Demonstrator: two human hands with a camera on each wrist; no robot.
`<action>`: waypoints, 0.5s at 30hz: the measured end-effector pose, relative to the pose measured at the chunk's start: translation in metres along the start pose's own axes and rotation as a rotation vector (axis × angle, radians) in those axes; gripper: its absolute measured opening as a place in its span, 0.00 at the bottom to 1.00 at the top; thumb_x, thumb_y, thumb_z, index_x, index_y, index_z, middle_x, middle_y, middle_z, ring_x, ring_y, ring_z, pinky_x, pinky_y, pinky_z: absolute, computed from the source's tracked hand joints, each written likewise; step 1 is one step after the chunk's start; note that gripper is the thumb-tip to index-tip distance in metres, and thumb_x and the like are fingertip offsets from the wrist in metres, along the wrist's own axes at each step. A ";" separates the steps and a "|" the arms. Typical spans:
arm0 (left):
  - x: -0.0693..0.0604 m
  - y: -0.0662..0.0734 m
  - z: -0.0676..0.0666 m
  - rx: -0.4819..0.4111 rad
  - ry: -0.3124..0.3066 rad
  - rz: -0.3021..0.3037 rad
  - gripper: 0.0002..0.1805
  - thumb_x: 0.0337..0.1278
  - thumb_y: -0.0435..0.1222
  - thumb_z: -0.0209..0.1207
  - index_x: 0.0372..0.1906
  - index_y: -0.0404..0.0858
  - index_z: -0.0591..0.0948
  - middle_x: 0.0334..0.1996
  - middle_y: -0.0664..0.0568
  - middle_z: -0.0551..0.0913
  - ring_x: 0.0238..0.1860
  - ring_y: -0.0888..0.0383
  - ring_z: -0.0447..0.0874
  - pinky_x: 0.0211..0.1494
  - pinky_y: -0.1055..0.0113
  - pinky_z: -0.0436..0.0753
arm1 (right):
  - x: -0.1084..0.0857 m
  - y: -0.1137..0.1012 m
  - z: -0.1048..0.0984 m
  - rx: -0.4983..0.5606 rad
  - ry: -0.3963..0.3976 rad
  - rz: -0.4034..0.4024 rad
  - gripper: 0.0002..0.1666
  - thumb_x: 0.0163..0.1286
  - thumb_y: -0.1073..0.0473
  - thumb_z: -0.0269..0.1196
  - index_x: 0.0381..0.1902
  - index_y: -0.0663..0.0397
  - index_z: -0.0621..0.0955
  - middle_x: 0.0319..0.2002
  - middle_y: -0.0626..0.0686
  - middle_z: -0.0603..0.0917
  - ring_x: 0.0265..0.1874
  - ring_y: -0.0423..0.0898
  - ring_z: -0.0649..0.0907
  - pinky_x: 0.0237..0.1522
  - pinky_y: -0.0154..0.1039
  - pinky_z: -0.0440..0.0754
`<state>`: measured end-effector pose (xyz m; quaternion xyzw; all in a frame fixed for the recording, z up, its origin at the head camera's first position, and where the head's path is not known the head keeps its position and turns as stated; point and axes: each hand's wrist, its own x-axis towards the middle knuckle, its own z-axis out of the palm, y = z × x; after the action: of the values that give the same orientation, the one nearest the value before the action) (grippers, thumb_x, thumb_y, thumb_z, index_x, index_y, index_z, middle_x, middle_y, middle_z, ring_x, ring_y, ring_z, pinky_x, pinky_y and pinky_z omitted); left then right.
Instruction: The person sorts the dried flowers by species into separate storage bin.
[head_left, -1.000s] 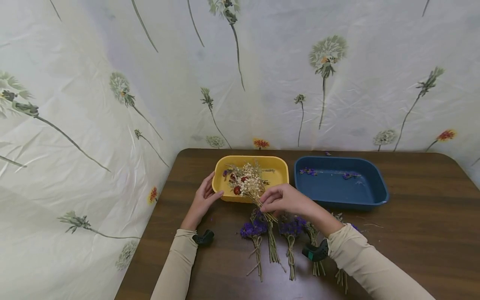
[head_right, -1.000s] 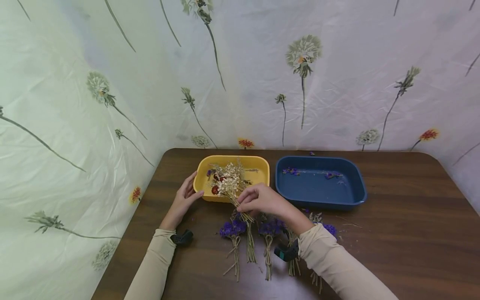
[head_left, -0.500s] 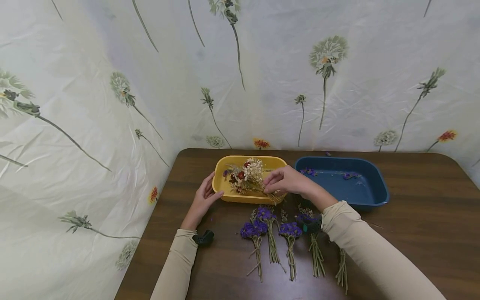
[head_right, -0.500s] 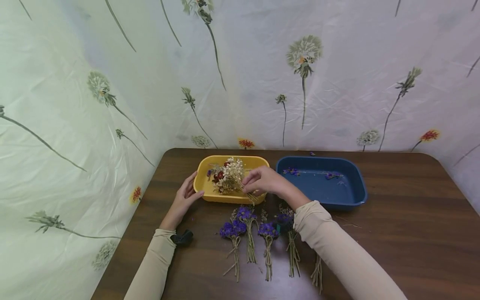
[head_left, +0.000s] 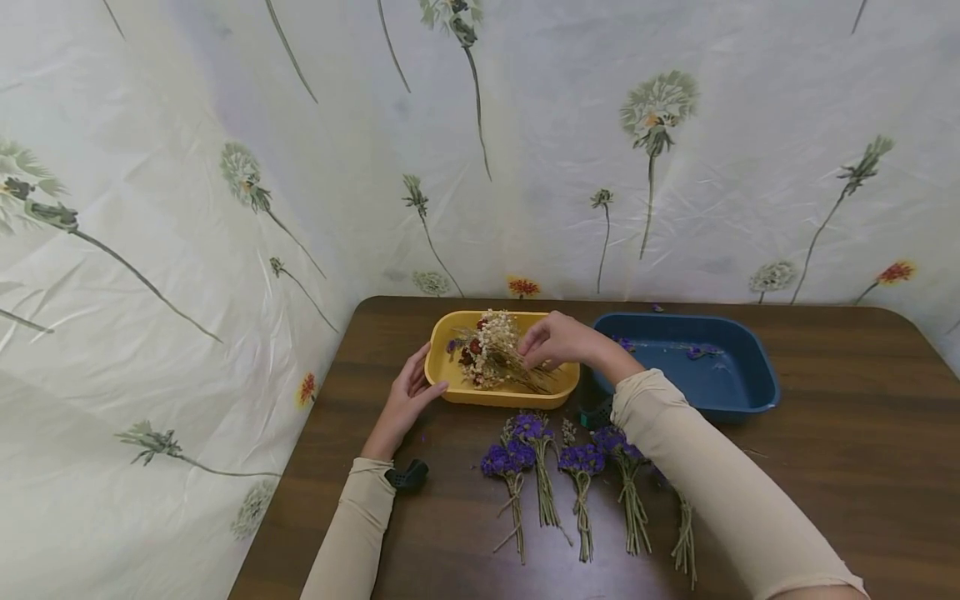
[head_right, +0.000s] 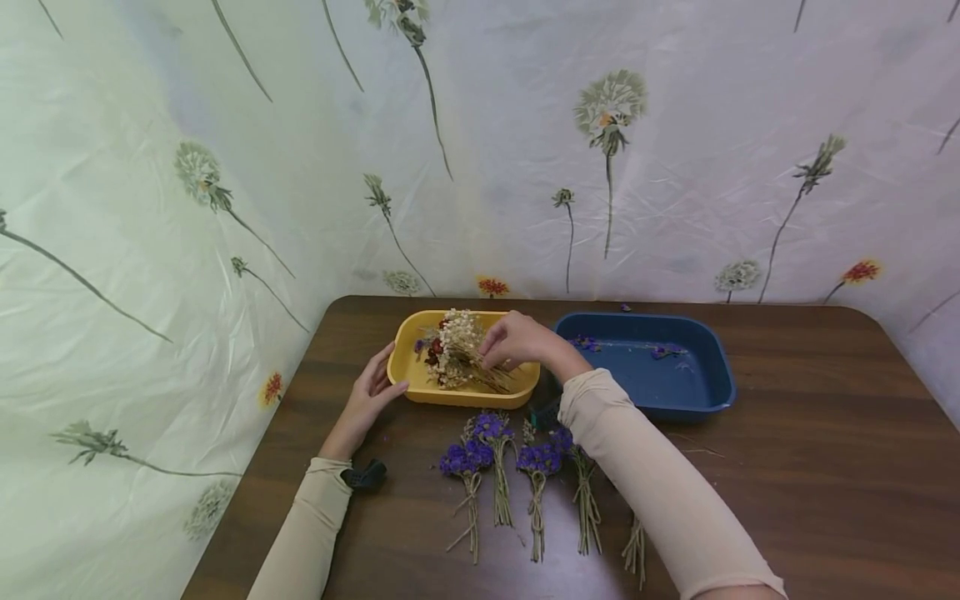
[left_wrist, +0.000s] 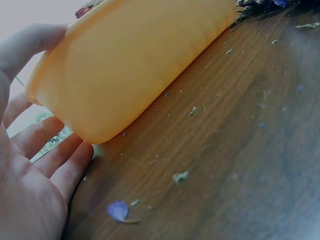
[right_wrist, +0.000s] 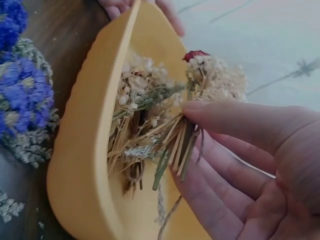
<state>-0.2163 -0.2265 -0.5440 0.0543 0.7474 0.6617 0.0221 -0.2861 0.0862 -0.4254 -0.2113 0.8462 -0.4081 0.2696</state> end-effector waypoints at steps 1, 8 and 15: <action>0.000 0.000 0.000 0.000 -0.001 0.001 0.39 0.70 0.35 0.64 0.80 0.56 0.61 0.80 0.48 0.65 0.79 0.46 0.64 0.80 0.44 0.65 | 0.002 0.000 0.001 -0.008 -0.004 0.003 0.14 0.68 0.61 0.70 0.50 0.63 0.87 0.47 0.60 0.90 0.43 0.49 0.89 0.47 0.48 0.90; 0.000 -0.001 -0.001 -0.005 -0.011 -0.001 0.39 0.71 0.36 0.63 0.81 0.55 0.61 0.80 0.48 0.64 0.80 0.46 0.64 0.80 0.45 0.65 | 0.015 0.005 0.006 -0.080 -0.032 0.030 0.10 0.67 0.65 0.69 0.44 0.64 0.87 0.44 0.58 0.89 0.39 0.47 0.87 0.43 0.44 0.89; 0.000 -0.001 -0.001 -0.008 -0.014 0.001 0.40 0.71 0.36 0.63 0.81 0.54 0.60 0.80 0.48 0.63 0.80 0.46 0.63 0.80 0.45 0.64 | 0.022 0.010 0.011 -0.121 -0.067 0.058 0.08 0.68 0.68 0.68 0.43 0.65 0.87 0.46 0.59 0.88 0.39 0.49 0.88 0.41 0.44 0.90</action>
<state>-0.2166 -0.2273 -0.5447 0.0590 0.7445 0.6645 0.0273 -0.2979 0.0727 -0.4454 -0.2162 0.8657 -0.3406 0.2963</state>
